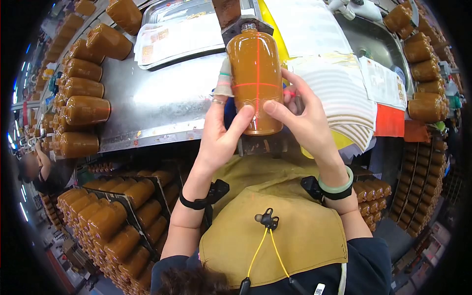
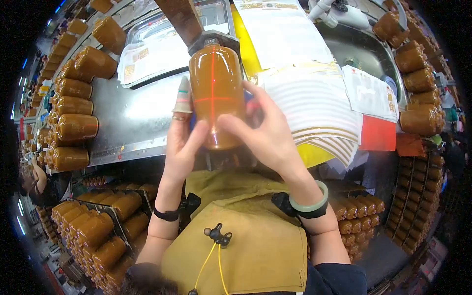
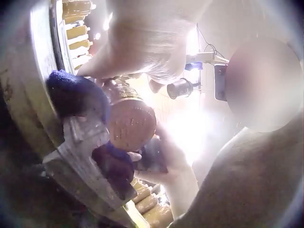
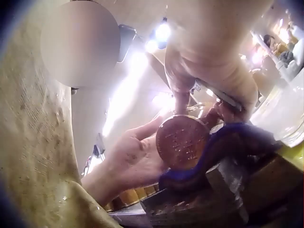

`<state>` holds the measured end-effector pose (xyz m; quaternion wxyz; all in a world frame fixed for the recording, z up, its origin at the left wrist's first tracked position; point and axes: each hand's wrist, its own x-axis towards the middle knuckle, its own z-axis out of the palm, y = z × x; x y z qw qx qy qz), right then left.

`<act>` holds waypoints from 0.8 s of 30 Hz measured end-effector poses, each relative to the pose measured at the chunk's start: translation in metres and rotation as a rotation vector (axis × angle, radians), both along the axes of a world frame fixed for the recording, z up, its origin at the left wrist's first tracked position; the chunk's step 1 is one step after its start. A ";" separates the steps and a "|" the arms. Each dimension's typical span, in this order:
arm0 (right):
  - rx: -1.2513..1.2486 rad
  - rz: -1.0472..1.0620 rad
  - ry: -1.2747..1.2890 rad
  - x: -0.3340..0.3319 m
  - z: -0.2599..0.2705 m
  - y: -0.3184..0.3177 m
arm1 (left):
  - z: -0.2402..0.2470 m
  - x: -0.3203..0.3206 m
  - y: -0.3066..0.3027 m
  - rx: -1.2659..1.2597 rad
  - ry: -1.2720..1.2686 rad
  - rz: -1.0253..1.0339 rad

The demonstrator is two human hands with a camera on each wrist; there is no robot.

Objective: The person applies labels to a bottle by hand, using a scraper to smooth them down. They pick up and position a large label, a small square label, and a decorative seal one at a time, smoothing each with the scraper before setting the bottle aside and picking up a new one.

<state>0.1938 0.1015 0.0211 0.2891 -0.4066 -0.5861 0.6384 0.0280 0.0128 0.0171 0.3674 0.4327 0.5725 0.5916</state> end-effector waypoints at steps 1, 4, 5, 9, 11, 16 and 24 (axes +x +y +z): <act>0.000 -0.002 0.000 0.000 0.000 -0.001 | -0.007 -0.006 -0.001 -0.041 -0.077 -0.180; -0.043 -0.008 0.056 -0.001 -0.001 -0.002 | -0.015 0.001 0.000 0.034 -0.150 -0.097; -0.060 -0.016 0.094 -0.002 -0.002 -0.003 | -0.015 0.002 0.000 0.033 -0.151 -0.098; -0.076 -0.006 0.109 -0.001 -0.003 -0.002 | -0.014 0.003 -0.001 0.003 -0.179 -0.094; -0.063 -0.012 0.109 -0.001 -0.004 -0.003 | -0.011 0.004 0.000 -0.009 -0.175 -0.095; -0.051 0.001 0.096 0.002 -0.001 -0.002 | -0.012 0.005 0.005 0.034 -0.180 -0.083; -0.100 0.013 0.132 0.002 0.001 -0.003 | -0.007 0.007 0.004 0.027 -0.207 -0.095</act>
